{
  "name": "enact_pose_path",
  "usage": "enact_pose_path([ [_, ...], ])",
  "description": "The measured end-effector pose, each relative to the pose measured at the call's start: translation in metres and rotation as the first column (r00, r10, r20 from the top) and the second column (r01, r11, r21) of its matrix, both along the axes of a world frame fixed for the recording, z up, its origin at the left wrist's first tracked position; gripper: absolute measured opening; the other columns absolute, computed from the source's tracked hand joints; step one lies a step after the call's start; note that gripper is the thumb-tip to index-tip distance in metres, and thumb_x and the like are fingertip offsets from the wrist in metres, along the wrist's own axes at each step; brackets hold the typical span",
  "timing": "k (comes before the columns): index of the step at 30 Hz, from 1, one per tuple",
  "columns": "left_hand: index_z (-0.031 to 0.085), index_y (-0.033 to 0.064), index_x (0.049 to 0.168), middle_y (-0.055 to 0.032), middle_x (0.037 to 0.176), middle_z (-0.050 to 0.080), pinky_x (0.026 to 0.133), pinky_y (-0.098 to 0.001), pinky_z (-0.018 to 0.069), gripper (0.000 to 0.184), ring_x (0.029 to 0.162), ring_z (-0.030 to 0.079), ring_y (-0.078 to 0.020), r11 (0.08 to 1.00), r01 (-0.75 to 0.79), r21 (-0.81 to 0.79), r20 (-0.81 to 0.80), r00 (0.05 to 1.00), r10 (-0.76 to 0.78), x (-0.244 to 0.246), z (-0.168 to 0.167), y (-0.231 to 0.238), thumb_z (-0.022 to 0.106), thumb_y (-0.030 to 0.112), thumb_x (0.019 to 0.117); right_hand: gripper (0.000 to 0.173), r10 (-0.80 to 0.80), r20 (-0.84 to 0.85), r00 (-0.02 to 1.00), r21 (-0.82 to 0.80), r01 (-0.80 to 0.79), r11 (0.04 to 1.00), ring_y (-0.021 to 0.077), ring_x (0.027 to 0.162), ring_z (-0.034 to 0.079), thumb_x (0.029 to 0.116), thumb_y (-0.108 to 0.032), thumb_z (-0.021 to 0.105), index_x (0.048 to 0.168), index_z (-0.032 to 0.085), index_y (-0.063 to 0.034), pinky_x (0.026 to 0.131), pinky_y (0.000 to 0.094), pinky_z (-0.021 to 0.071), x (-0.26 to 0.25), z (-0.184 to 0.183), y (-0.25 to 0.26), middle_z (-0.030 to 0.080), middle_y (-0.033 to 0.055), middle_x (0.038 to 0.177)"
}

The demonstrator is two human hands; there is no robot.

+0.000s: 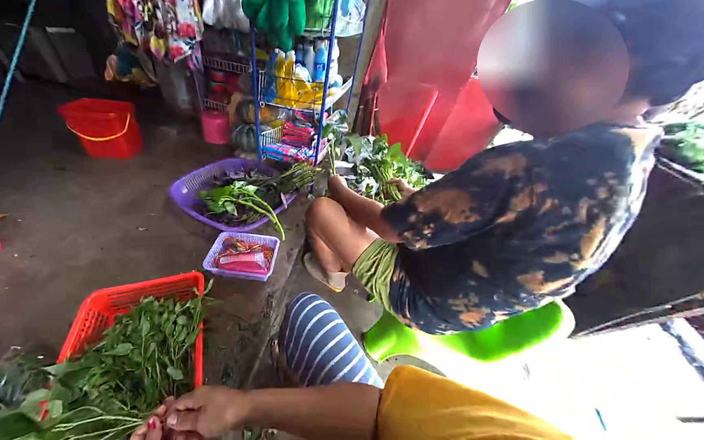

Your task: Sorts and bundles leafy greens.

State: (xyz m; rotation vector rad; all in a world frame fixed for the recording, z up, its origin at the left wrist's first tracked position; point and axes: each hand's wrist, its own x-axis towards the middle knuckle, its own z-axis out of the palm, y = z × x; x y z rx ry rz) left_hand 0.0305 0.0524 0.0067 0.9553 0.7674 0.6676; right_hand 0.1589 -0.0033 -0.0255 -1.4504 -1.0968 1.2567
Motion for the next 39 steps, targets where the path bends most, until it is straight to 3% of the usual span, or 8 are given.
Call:
enact_pose_path([
  [6, 0.061, 0.0029, 0.131, -0.0069, 0.123, 0.071, 0.079, -0.0294, 0.0594, 0.038, 0.096, 0.071, -0.0133, 0.974, 0.156, 0.164, 0.007, 0.987, -0.160, -0.007, -0.047, 0.031, 0.035, 0.019, 0.1098, 0.026, -0.081, -0.270, 0.960, -0.066, 0.065, 0.996, 0.0134, 0.068, 0.057, 0.1094, -0.016, 0.047, 0.120, 0.060, 0.0036, 0.068, 0.0350, 0.0551, -0.001, 0.016, 0.000, 0.057, 0.0055, 0.083],
  [10, 0.066, 0.0023, 0.117, -0.0019, 0.109, 0.074, 0.077, -0.0251, 0.0590, 0.035, 0.090, 0.071, -0.0081, 0.973, 0.074, 0.221, -0.046, 0.997, -0.065, -0.006, -0.001, 0.015, 0.035, 0.015, 0.1079, 0.025, -0.083, -0.195, 0.977, -0.067, 0.071, 0.995, 0.0070, 0.070, 0.057, 0.1078, -0.007, 0.044, 0.121, 0.058, 0.0098, 0.069, 0.0261, 0.0526, -0.012, 0.069, -0.009, 0.060, 0.0041, 0.083],
  [15, 0.063, 0.0013, 0.117, -0.0070, 0.114, 0.074, 0.100, -0.0385, 0.0562, 0.035, 0.108, 0.071, -0.0196, 0.988, -0.141, 0.069, 0.164, 0.978, 0.128, -0.033, 0.008, 0.028, 0.031, 0.015, 0.1113, 0.029, 0.106, -0.170, 0.980, -0.055, -0.117, 0.992, 0.0086, 0.079, 0.067, 0.1101, -0.015, 0.042, 0.116, 0.063, 0.0029, 0.077, 0.0289, 0.0597, -0.014, 0.034, 0.000, 0.069, 0.0030, 0.092],
  [20, 0.058, 0.0021, 0.124, -0.0102, 0.112, 0.074, 0.092, -0.0382, 0.0603, 0.033, 0.102, 0.074, -0.0218, 0.964, -0.229, -0.137, 0.352, 0.898, 0.263, -0.049, 0.007, 0.030, 0.031, 0.017, 0.1132, 0.027, 0.129, -0.173, 0.976, -0.058, -0.141, 0.988, 0.0100, 0.082, 0.068, 0.1081, -0.014, 0.041, 0.114, 0.065, -0.0039, 0.078, 0.0314, 0.0601, -0.006, 0.013, -0.003, 0.070, 0.0004, 0.098],
  [24, 0.057, 0.0020, 0.124, -0.0052, 0.098, 0.073, 0.090, -0.0393, 0.0610, 0.031, 0.090, 0.074, -0.0185, 0.941, -0.331, -0.073, 0.254, 0.906, 0.339, -0.061, 0.006, 0.030, 0.032, 0.015, 0.1129, 0.023, 0.047, -0.090, 0.995, -0.114, -0.057, 0.992, 0.0108, 0.082, 0.068, 0.1074, -0.013, 0.045, 0.114, 0.065, -0.0030, 0.078, 0.0315, 0.0603, 0.017, -0.002, -0.005, 0.071, 0.0017, 0.098],
  [30, 0.059, 0.0105, 0.104, 0.0077, 0.067, 0.049, 0.068, -0.0281, 0.0540, 0.029, 0.059, 0.052, -0.0078, 0.796, -0.605, 0.021, 0.178, 0.785, 0.593, -0.096, 0.011, 0.036, 0.031, 0.013, 0.1123, 0.020, -0.084, 0.283, 0.956, -0.084, 0.112, 0.990, 0.0108, 0.083, 0.068, 0.1042, -0.012, 0.055, 0.114, 0.064, 0.0031, 0.078, 0.0303, 0.0602, 0.028, -0.011, 0.031, 0.067, 0.0083, 0.099],
  [35, 0.058, 0.0111, 0.105, 0.0068, 0.071, 0.049, 0.063, -0.0221, 0.0503, 0.028, 0.059, 0.050, -0.0056, 0.832, -0.555, -0.005, 0.132, 0.824, 0.551, -0.095, 0.011, 0.024, 0.033, 0.020, 0.1129, 0.024, 0.075, 0.551, 0.831, -0.030, -0.070, 0.997, 0.0196, 0.092, 0.071, 0.1032, -0.015, 0.058, 0.117, 0.068, 0.0015, 0.085, 0.0384, 0.0597, -0.003, -0.026, 0.091, 0.071, 0.0146, 0.108],
  [39, 0.059, 0.0120, 0.101, 0.0084, 0.065, 0.045, 0.055, -0.0188, 0.0455, 0.029, 0.053, 0.045, -0.0041, 0.851, -0.525, -0.021, 0.179, 0.836, 0.520, -0.101, 0.013, 0.025, 0.034, 0.020, 0.1130, 0.029, -0.087, 0.620, 0.780, -0.041, 0.143, 0.989, 0.0251, 0.088, 0.072, 0.1034, -0.020, 0.057, 0.121, 0.067, 0.0009, 0.081, 0.0448, 0.0600, 0.002, -0.036, 0.127, 0.072, 0.0167, 0.109],
])
